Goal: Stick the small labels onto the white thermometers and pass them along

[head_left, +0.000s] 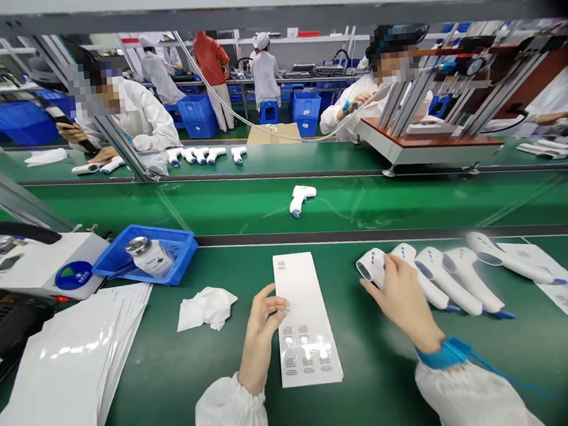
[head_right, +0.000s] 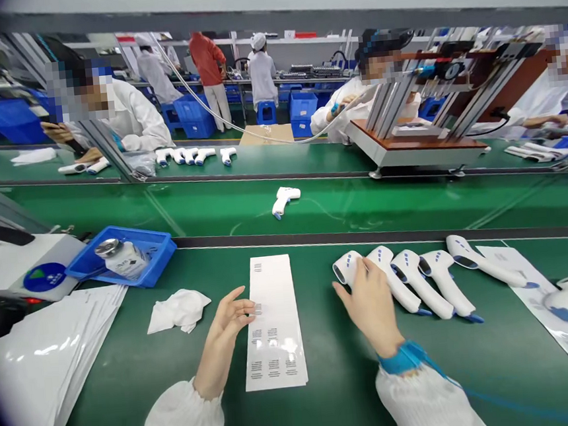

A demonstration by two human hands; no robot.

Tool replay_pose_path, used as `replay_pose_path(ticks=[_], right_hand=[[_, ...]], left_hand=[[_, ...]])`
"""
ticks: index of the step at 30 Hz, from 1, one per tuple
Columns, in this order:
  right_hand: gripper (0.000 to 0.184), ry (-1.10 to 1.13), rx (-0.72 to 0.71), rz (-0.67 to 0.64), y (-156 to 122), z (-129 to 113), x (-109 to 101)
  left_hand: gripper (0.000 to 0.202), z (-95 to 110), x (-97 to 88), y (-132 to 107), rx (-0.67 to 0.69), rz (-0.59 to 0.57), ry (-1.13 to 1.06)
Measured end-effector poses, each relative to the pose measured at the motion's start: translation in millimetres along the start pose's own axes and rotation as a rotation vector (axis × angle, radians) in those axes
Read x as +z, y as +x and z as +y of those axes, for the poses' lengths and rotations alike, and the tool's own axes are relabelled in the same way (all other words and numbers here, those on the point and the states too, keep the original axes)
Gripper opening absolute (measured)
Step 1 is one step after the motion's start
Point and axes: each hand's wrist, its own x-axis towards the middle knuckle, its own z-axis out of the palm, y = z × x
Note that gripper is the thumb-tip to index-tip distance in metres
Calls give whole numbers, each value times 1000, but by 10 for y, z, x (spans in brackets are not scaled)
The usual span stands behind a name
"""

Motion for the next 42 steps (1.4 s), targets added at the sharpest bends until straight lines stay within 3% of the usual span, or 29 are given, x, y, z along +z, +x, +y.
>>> replay_pose_path(ticks=[2, 4, 7, 9, 13, 15, 18, 20, 21, 25, 28, 33, 42], right_hand=[[54, -57, 156, -98, -223, 168, -83], [44, 39, 310, -257, -375, 126, -162], [40, 458, 405, -395, -517, -282, -255], [41, 802, 339, -494, -612, -655, -280], [47, 1297, 314, -898, -894, -1189, -250], [50, 1402, 396, -1065, -1034, -1264, -246], [50, 1364, 430, -1208, -1103, -1221, -296], [31, 1202, 308, -1180, -1024, -1163, -334], [20, 1072, 234, -1107, -955, -1137, -337], [17, 615, -13, -556, -654, -1052, -181], [18, 539, -160, -352, -544, -1001, 44], [15, 590, -214, -328, -535, -984, 241], [11, 646, -156, -415, -414, -1064, 229]], left_hand=[[49, -73, 48, 16, 12, 3, -7], [55, -132, 133, 23, 18, -52, 16], [71, -155, 297, -5, -15, -204, 38], [84, -125, 391, -37, -59, -255, -27], [82, -53, 426, -52, -29, -61, -156], [75, -63, 369, -35, 0, 3, -108], [68, -142, 280, -12, -5, -12, -38], [65, -207, 251, -6, -1, -31, -21], [64, -234, 245, -4, 4, -42, -15], [64, -278, 249, 0, 27, -80, -2], [64, -276, 254, 3, 36, -80, 16], [64, -298, 260, 6, 29, -93, 21], [67, -362, 260, 30, 19, -117, 26]])
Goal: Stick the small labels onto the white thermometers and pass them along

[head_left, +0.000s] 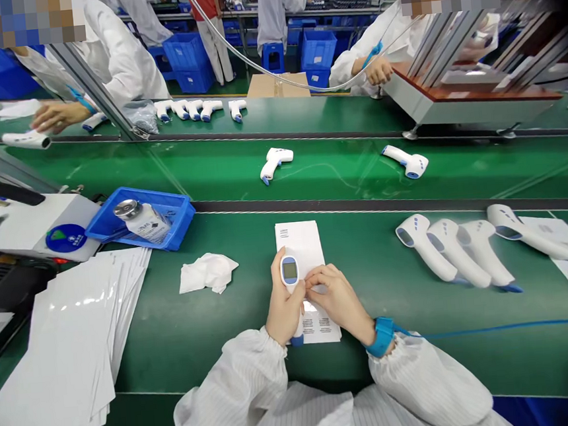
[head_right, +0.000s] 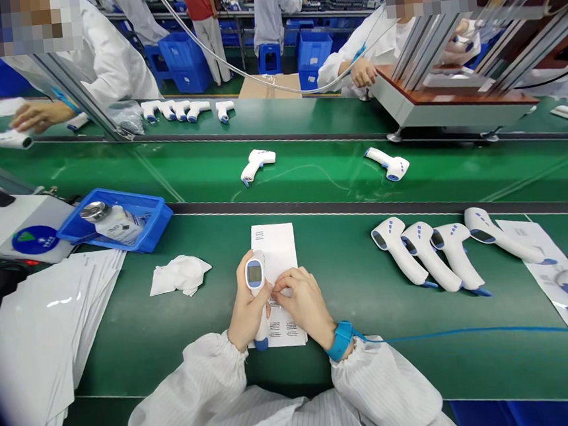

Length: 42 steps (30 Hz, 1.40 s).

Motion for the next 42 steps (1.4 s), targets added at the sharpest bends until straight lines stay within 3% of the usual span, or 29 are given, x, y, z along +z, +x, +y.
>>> replay_pose_path(ticks=[5, 8, 10, 14, 17, 24, 33, 42], right_hand=[[15, 240, -12, -308, -49, -165, -306], [10, 438, 38, -451, -16, -274, -512], [8, 482, 35, -423, 51, -334, -575], [8, 346, -59, -168, 218, -410, -527], [9, 274, -89, -79, 320, -434, -466], [9, 274, -85, -75, 459, -457, -486], [8, 271, -59, -41, 499, -490, -466], [9, 269, -60, -37, 516, -507, -469]], left_hand=[[60, -14, -1, 3, 145, 40, 133], [60, -1, -5, 7, 171, -3, 178], [60, 6, -9, 7, 157, -28, 150], [67, -16, -20, 5, 92, -38, 94], [70, -38, -24, 0, 29, -46, 59], [67, -5, -19, -11, -11, -73, 48], [64, -1, -3, 12, 126, 13, 157], [65, 14, -5, 13, 132, 16, 165]])
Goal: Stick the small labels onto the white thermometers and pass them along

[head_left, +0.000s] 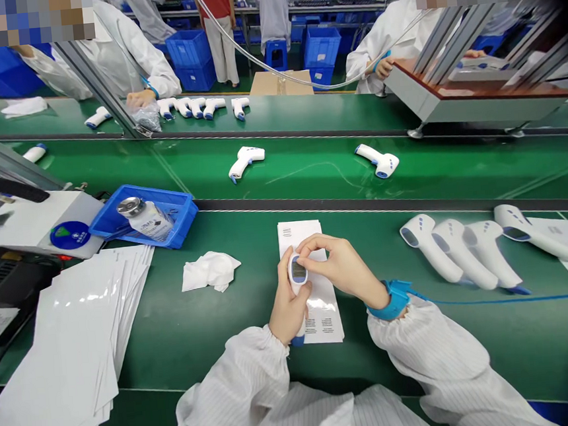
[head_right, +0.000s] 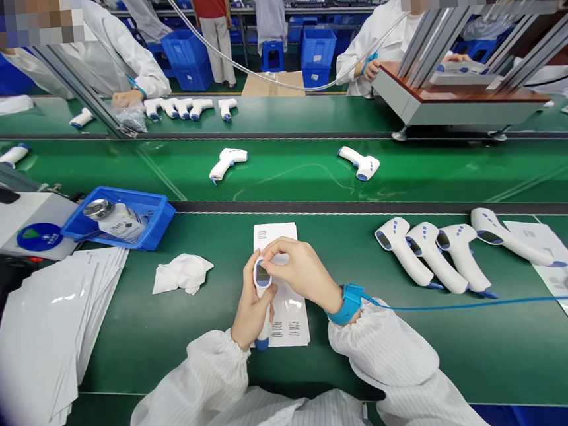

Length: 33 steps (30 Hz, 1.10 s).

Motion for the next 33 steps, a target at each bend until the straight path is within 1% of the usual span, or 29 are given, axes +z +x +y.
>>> replay_pose_path(ticks=[9, 14, 16, 20, 22, 25, 33], right_hand=[[8, -5, -20, 0, 6, 32, 16], [8, -6, -20, 1, 4, 26, 16], [8, -9, -21, 2, 3, 24, 15], [8, -8, -23, 4, 5, 29, 20], [8, -2, -17, 5, 9, 34, 24], [8, 13, -2, 11, 16, 43, 31], [8, 6, -1, 32, 28, 63, 59]], left_hand=[[68, -3, 2, -2, -13, -9, -5], [71, -9, -33, -18, -28, -42, -23], [69, -5, -41, -24, -60, -51, -61], [64, 11, -23, -28, -181, -48, -150], [64, 15, -9, -28, -209, -50, -190], [63, 18, 2, -30, -204, -52, -221], [63, 19, 5, -39, -203, -44, -204]])
